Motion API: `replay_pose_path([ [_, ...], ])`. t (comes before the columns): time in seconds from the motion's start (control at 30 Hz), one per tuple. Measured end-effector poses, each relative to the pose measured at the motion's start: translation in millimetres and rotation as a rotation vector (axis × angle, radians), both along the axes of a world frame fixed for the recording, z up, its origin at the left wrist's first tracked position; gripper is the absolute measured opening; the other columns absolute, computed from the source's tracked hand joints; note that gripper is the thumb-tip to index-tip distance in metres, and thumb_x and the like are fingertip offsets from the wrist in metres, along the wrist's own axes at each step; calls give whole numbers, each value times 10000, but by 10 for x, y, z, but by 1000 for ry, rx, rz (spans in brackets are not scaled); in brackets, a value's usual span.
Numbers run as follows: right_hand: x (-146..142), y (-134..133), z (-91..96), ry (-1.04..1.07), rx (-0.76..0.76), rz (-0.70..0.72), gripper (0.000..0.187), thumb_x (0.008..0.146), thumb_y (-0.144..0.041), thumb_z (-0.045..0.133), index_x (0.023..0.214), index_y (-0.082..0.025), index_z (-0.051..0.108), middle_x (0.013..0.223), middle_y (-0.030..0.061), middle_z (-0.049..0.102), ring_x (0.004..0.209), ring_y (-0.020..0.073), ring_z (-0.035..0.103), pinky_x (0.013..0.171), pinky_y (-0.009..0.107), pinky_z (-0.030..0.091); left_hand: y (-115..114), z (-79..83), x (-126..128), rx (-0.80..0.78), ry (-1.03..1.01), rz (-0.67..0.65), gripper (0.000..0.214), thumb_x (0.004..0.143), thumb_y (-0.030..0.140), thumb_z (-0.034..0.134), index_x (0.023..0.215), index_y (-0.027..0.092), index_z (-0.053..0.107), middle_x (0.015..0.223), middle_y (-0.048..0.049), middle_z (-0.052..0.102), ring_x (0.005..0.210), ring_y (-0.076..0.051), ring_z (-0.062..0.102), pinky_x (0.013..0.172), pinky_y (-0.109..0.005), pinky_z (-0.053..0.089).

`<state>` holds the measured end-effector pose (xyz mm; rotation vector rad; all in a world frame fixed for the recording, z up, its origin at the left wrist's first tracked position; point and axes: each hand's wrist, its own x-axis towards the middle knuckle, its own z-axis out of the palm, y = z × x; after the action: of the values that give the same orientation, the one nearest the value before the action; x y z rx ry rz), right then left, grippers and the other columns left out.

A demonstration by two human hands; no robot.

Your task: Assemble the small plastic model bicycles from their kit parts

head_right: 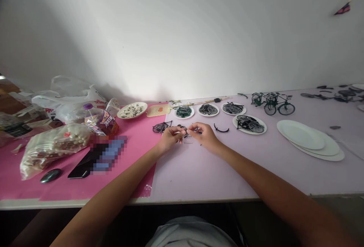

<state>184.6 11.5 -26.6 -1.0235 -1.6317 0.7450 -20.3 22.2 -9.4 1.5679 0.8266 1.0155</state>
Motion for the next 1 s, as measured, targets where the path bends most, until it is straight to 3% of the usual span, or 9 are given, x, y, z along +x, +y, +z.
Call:
replay_pose_path([
  [0.33, 25, 31, -7, 78, -88, 35, 287, 824, -459, 800, 939, -202, 744, 960, 56, 763, 881, 217, 727, 793, 345, 582, -112, 143, 2, -17, 89, 3, 420, 790, 568, 800, 868, 155, 796, 624, -23, 655, 555, -130, 550, 591, -280, 413],
  [0.67, 33, 26, 15, 77, -131, 90, 377, 801, -549, 803, 926, -199, 740, 936, 55, 755, 859, 217, 700, 803, 354, 559, -87, 108, 11, -92, 110, 49, 436, 754, 511, 798, 946, 119, 808, 618, 11, 598, 471, -54, 336, 461, -235, 259],
  [0.8, 145, 57, 132, -111, -11, 14, 326, 862, -548, 740, 917, -226, 759, 953, 63, 757, 879, 237, 673, 827, 386, 532, -85, 120, 23, -124, 102, 81, 410, 746, 476, 795, 929, 110, 802, 658, -5, 635, 491, -52, 356, 465, -225, 273],
  [0.9, 352, 110, 271, -407, 145, 85, 241, 876, -482, 725, 849, -248, 780, 916, 70, 758, 964, 279, 642, 899, 429, 494, -80, 137, 21, -136, 79, 114, 396, 742, 475, 798, 913, 118, 801, 764, -42, 702, 505, -49, 369, 472, -224, 278],
  [1.0, 567, 161, 364, -549, 121, 120, 215, 902, -428, 678, 831, -260, 792, 924, 67, 765, 1000, 294, 629, 908, 433, 484, -71, 152, 17, -147, 61, 136, 381, 737, 476, 799, 883, 124, 795, 910, -80, 751, 510, -45, 384, 470, -225, 289],
])
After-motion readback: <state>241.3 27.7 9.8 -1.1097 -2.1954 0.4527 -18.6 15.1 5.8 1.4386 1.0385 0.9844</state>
